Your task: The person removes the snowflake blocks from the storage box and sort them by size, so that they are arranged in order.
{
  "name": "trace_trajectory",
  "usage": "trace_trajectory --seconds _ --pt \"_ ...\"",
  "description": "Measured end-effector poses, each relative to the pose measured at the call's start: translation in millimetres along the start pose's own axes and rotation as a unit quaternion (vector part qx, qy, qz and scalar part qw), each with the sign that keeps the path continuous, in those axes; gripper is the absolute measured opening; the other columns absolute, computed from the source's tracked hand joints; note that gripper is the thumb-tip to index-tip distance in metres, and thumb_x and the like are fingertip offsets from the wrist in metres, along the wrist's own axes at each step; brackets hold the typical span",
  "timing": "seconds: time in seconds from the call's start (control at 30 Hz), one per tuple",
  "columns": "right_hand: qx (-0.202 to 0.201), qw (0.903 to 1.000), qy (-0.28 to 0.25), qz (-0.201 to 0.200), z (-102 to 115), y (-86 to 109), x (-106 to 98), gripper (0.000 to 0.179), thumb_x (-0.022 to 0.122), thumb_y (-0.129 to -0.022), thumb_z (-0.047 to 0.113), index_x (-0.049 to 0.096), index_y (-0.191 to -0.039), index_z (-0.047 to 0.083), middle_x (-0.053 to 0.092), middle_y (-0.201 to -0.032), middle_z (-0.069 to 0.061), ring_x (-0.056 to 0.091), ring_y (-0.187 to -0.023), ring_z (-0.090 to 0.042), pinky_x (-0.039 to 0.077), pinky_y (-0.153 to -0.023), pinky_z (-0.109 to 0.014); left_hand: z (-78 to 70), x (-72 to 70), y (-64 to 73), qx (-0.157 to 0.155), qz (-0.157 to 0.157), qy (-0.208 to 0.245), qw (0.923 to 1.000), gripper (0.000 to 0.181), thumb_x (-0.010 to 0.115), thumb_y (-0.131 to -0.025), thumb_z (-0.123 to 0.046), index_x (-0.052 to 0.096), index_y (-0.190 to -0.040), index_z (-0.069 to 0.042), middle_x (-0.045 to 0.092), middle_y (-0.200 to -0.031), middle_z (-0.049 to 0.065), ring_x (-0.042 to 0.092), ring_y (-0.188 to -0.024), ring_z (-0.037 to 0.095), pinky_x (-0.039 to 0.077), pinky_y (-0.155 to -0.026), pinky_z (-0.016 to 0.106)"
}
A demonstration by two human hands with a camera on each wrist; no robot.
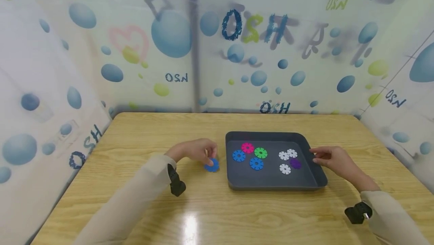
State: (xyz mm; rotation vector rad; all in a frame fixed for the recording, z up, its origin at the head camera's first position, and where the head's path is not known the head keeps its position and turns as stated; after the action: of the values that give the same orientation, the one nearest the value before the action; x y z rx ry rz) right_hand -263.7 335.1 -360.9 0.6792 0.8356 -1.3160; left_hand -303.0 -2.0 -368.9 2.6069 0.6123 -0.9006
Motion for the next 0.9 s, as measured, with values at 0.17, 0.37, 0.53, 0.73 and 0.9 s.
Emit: trace_trajectory --seconds 0.17,0.37,0.53,0.73,0.9 --pt "0.001 1.0000 -0.005 -0.003 0.2 0.9 0.2 0.033 0.066 -0.082 0.005 0.059 -0.111 -0.010 0.064 -0.087 -0.010 0.060 -0.077 -0.020 0.049 -0.061 -0.023 13.2 -5.1 -6.8 -0.003 -0.048 0.001 0.9989 0.015 0.071 -0.076 0.001 0.058 -0.082 0.000 0.056 -0.079 0.002 0.052 -0.071 0.011 0.044 -0.063 0.024" --pt "0.002 1.0000 -0.008 0.000 -0.9 1.4 0.9 0.034 0.066 -0.083 0.006 0.058 -0.112 -0.010 0.064 -0.089 -0.011 0.060 -0.079 -0.021 0.049 -0.062 -0.023 26.4 -9.4 -13.5 -0.040 -0.088 -0.018 0.9952 0.015 0.075 -0.073 -0.003 0.063 -0.081 -0.001 0.059 -0.075 0.000 0.052 -0.067 0.009 0.045 -0.062 0.022" --pt "0.002 0.9999 -0.011 0.000 -1.8 1.8 0.7 0.035 0.066 -0.083 0.006 0.058 -0.113 -0.010 0.064 -0.090 -0.012 0.060 -0.080 -0.022 0.049 -0.062 -0.023 31.8 -9.4 -14.8 -0.080 -0.096 -0.020 0.9919 0.014 0.076 -0.073 -0.004 0.066 -0.082 -0.001 0.061 -0.075 0.000 0.054 -0.067 0.009 0.046 -0.063 0.022" --pt "-0.001 1.0000 -0.007 0.000 -3.0 1.7 0.3 0.035 0.065 -0.084 0.006 0.058 -0.113 -0.010 0.064 -0.091 -0.012 0.060 -0.080 -0.022 0.049 -0.063 -0.025 35.1 -7.4 -15.8 -0.097 -0.096 -0.023 0.9904 0.013 0.075 -0.073 -0.003 0.068 -0.083 0.000 0.063 -0.077 0.000 0.056 -0.068 0.009 0.047 -0.064 0.021" --pt "-0.006 1.0000 -0.005 -0.002 -4.5 2.1 0.7 0.034 0.065 -0.083 0.005 0.058 -0.113 -0.010 0.065 -0.090 -0.011 0.060 -0.079 -0.021 0.049 -0.063 -0.025 37.4 -5.2 -16.7 -0.099 -0.097 -0.022 0.9901 0.012 0.075 -0.073 -0.003 0.068 -0.083 0.000 0.064 -0.077 0.000 0.057 -0.069 0.009 0.047 -0.065 0.022"
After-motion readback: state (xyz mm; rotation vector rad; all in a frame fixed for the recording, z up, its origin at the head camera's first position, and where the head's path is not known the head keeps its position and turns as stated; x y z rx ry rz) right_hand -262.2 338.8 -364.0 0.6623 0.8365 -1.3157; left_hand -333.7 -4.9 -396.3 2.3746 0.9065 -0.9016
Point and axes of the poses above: each hand's wrist, its own y-axis away from the middle knuckle, its own x-axis out of the palm, z = x × y, the point moved 9 cm from there along -y, towards the middle knuckle
